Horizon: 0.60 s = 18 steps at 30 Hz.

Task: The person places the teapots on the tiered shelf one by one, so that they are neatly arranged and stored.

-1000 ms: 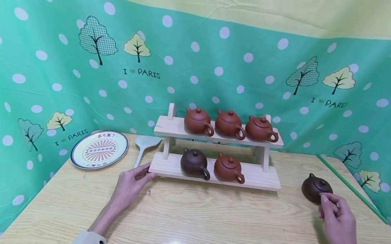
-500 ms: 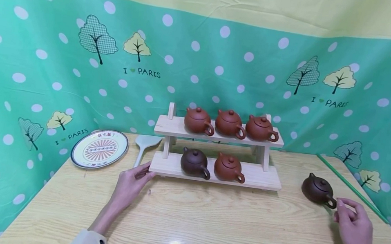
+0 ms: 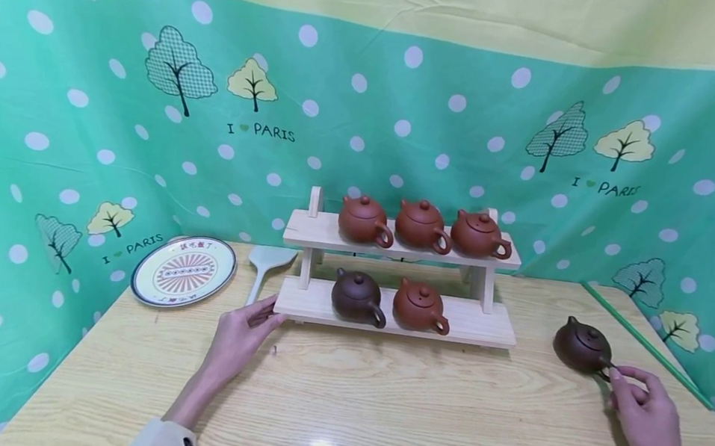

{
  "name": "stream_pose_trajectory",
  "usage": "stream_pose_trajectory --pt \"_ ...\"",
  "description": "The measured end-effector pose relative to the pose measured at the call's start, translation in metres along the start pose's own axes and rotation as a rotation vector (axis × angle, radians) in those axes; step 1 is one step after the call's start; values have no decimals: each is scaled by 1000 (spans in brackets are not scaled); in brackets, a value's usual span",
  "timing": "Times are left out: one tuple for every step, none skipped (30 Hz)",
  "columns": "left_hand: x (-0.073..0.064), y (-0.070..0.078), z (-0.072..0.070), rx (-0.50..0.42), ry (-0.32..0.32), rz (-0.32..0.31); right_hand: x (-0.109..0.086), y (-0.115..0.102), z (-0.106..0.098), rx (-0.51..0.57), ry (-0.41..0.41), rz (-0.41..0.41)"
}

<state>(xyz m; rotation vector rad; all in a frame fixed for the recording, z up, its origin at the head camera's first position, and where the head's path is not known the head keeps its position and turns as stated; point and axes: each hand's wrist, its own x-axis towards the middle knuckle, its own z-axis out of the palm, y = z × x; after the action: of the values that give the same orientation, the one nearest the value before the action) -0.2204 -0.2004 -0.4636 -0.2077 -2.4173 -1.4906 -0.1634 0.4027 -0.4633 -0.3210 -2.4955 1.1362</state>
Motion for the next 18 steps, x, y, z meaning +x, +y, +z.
stream_pose_trajectory --pt "0 0 0 1 2 0 0 0 0 -23 -3 -9" --pt "0 0 0 3 4 0 1 -1 1 -45 -6 -20" --pt "0 0 0 5 5 -1 1 -1 1 -65 -10 -29" --pt "0 0 0 5 5 -1 1 -1 1 -85 -11 -41" --pt "0 0 0 6 5 -2 1 -1 1 -103 -11 -52" --pt "0 0 0 6 6 -1 1 -2 1 -117 -10 -61" --pt "0 0 0 7 7 1 1 -2 1 -122 -12 -68" --pt "0 0 0 6 7 3 2 -1 1 -124 -14 -73" --pt "0 0 1 5 7 6 2 -1 1 -124 -18 -78" --pt "0 0 0 3 9 8 2 -1 2 -120 -23 -79" --pt "0 0 1 2 11 10 2 -1 2 -114 -29 -79" --pt "0 0 1 1 13 12 2 0 2 -108 -36 -79" --pt "0 0 1 0 14 13 3 0 2 -104 -43 -79" --pt "0 0 1 -1 15 15 3 0 2 -104 -48 -79" --pt "0 0 1 -1 16 15 3 0 2 -106 -51 -79" --pt "0 0 1 -1 15 16 3 0 2 -110 -55 -79" --pt "0 0 1 2 13 17 3 -1 2 -116 -57 -81" --pt "0 0 1 3 13 17 3 -1 2 -121 -59 -82"
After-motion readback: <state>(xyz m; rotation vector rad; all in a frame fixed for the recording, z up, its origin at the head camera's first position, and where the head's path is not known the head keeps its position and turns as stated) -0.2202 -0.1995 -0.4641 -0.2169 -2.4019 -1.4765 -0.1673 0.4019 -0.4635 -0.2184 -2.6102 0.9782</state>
